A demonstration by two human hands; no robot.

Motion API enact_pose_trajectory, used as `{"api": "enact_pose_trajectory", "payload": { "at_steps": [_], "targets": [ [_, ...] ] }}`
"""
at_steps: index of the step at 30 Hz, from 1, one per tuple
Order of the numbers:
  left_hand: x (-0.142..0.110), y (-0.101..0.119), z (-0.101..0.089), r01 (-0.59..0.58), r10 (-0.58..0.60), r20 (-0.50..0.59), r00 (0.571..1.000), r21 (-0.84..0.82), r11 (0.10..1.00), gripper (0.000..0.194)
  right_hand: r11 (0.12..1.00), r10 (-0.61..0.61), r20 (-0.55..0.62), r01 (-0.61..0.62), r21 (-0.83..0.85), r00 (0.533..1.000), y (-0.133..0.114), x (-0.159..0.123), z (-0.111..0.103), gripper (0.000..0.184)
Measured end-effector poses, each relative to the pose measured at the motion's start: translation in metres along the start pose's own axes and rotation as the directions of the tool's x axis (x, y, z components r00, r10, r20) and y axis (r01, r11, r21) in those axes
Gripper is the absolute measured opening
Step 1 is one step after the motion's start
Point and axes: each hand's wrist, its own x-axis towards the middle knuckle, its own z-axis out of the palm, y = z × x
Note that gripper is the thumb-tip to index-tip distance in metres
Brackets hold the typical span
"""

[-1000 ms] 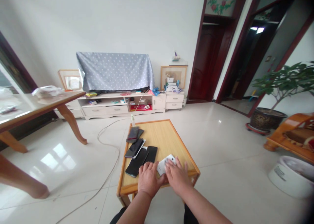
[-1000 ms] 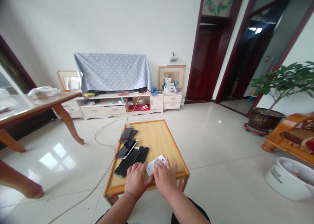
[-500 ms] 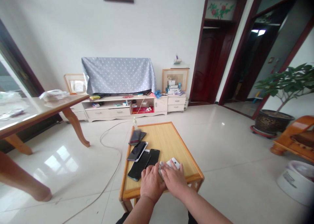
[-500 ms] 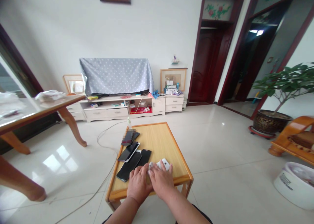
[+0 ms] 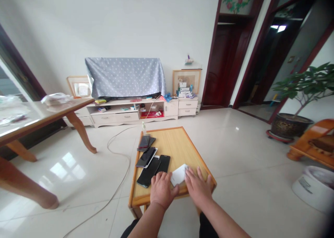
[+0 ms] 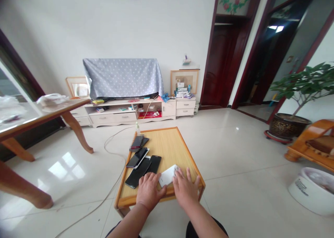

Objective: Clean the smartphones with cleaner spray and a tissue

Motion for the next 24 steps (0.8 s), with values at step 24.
{"api": "enact_pose_trajectory", "payload": {
  "at_steps": [24],
  "targets": [
    [0.011,0.017,0.002,0.033,-0.037,0.094,0.995,0.050,0.998,0.045,0.982,-0.138,-0.100,0.150,0.117,0.985,0.001,-0.017,-0.004,0.050]
  ]
}}
